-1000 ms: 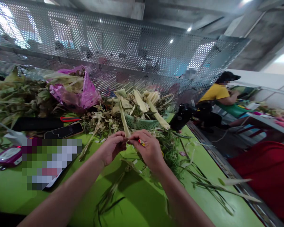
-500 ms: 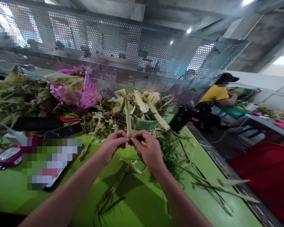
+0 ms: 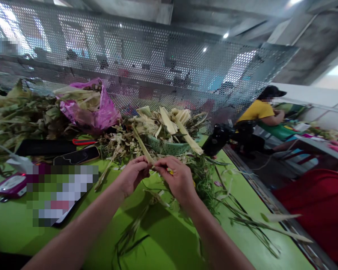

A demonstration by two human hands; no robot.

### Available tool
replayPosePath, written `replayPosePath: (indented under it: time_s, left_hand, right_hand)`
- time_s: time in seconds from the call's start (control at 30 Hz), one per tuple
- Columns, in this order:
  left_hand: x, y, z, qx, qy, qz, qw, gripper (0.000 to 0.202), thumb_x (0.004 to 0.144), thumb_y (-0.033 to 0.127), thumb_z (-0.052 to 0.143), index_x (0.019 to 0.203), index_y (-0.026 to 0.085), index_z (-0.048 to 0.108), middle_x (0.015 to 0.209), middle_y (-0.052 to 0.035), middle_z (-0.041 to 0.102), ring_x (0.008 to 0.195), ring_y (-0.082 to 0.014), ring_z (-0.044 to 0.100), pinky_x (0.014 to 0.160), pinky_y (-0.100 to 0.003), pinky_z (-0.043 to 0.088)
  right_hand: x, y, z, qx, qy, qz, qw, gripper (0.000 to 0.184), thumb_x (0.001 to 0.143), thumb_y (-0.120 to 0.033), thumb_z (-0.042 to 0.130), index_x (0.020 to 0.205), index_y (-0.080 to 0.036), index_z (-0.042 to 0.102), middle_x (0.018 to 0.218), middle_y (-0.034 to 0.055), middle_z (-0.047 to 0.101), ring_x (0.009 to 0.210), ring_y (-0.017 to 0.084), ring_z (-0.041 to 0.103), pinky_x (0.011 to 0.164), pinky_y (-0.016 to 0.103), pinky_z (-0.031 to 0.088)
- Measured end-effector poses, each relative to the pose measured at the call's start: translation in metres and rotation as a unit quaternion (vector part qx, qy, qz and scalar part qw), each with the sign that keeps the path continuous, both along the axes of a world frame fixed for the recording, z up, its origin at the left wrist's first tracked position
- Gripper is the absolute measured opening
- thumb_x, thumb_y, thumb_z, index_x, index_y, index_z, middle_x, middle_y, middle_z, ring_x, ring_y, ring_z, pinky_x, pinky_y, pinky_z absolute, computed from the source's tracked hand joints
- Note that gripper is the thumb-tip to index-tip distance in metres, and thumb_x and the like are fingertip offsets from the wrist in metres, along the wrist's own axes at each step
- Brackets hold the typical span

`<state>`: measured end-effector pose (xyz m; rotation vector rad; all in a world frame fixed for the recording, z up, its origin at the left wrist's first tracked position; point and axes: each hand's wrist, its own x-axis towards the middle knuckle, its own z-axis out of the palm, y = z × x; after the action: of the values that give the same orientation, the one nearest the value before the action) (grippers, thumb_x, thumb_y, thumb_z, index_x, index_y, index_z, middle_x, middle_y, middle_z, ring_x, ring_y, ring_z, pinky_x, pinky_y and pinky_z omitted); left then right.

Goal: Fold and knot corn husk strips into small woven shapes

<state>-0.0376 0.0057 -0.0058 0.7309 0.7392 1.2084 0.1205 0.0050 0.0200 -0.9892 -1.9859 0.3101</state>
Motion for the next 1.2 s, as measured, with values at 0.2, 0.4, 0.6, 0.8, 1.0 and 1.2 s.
replayPosePath:
  time_s: [0.2,0.4,0.6,0.8,1.0,1.2]
  left_hand:
    - [-0.0023,0.0003,0.0027,0.075,0.064,0.016,0.995,0.008,0.061,0.020,0.064,0.062,0.016,0.057,0.061,0.0029,0.050,0.056,-0.0077,0.041,0.056,-0.021,0.032]
    - [-0.0011,-0.0002,0.0068,0.102,0.133,0.002,0.986,0.010,0.063,0.024,0.067,0.064,0.014,0.064,0.061,0.0002,0.057,0.058,-0.0094,0.044,0.057,-0.023,0.031]
    - [-0.0005,0.0014,0.0010,0.039,0.068,-0.004,0.997,0.009,0.064,0.023,0.065,0.065,0.015,0.061,0.063,0.0003,0.057,0.056,-0.0080,0.044,0.056,-0.022,0.030]
    - [-0.0015,0.0015,0.0006,0.067,0.104,-0.003,0.992,0.015,0.069,0.030,0.066,0.067,0.015,0.063,0.066,-0.0011,0.058,0.059,-0.0099,0.046,0.057,-0.022,0.033]
    - [0.0012,0.0005,0.0022,0.183,0.229,0.031,0.956,0.022,0.081,0.036,0.055,0.076,0.017,0.067,0.074,-0.0023,0.063,0.067,-0.0138,0.050,0.063,-0.024,0.035]
    - [0.0022,0.0005,-0.0018,0.274,0.302,0.038,0.912,0.018,0.085,0.031,0.051,0.086,0.020,0.065,0.080,-0.0016,0.063,0.073,-0.0152,0.053,0.068,-0.024,0.038]
  right_hand:
    - [-0.0004,-0.0012,-0.0024,-0.046,0.018,-0.038,0.998,0.007,0.083,-0.027,0.063,0.081,-0.020,0.064,0.076,0.0025,0.065,0.072,0.018,0.060,0.068,0.030,0.047]
    - [0.0004,-0.0028,-0.0034,-0.087,0.062,-0.034,0.994,0.007,0.082,-0.027,0.064,0.083,-0.020,0.062,0.073,0.0005,0.064,0.066,0.016,0.059,0.064,0.027,0.048]
    - [0.0029,-0.0006,-0.0036,-0.046,0.036,0.005,0.998,0.008,0.083,-0.026,0.064,0.089,-0.023,0.068,0.084,0.0033,0.069,0.076,0.019,0.063,0.072,0.032,0.051]
    - [0.0031,0.0010,-0.0004,-0.010,0.013,-0.021,1.000,0.007,0.081,-0.028,0.065,0.082,-0.023,0.069,0.081,0.0041,0.069,0.075,0.020,0.063,0.072,0.034,0.051]
    - [0.0037,0.0019,-0.0022,-0.040,0.039,-0.060,0.997,0.010,0.081,-0.030,0.065,0.079,-0.021,0.067,0.077,0.0030,0.067,0.073,0.019,0.062,0.072,0.032,0.049]
    - [0.0046,0.0033,-0.0034,-0.130,0.112,-0.051,0.984,0.018,0.077,-0.035,0.069,0.081,-0.019,0.064,0.076,0.0032,0.067,0.071,0.018,0.061,0.069,0.031,0.049]
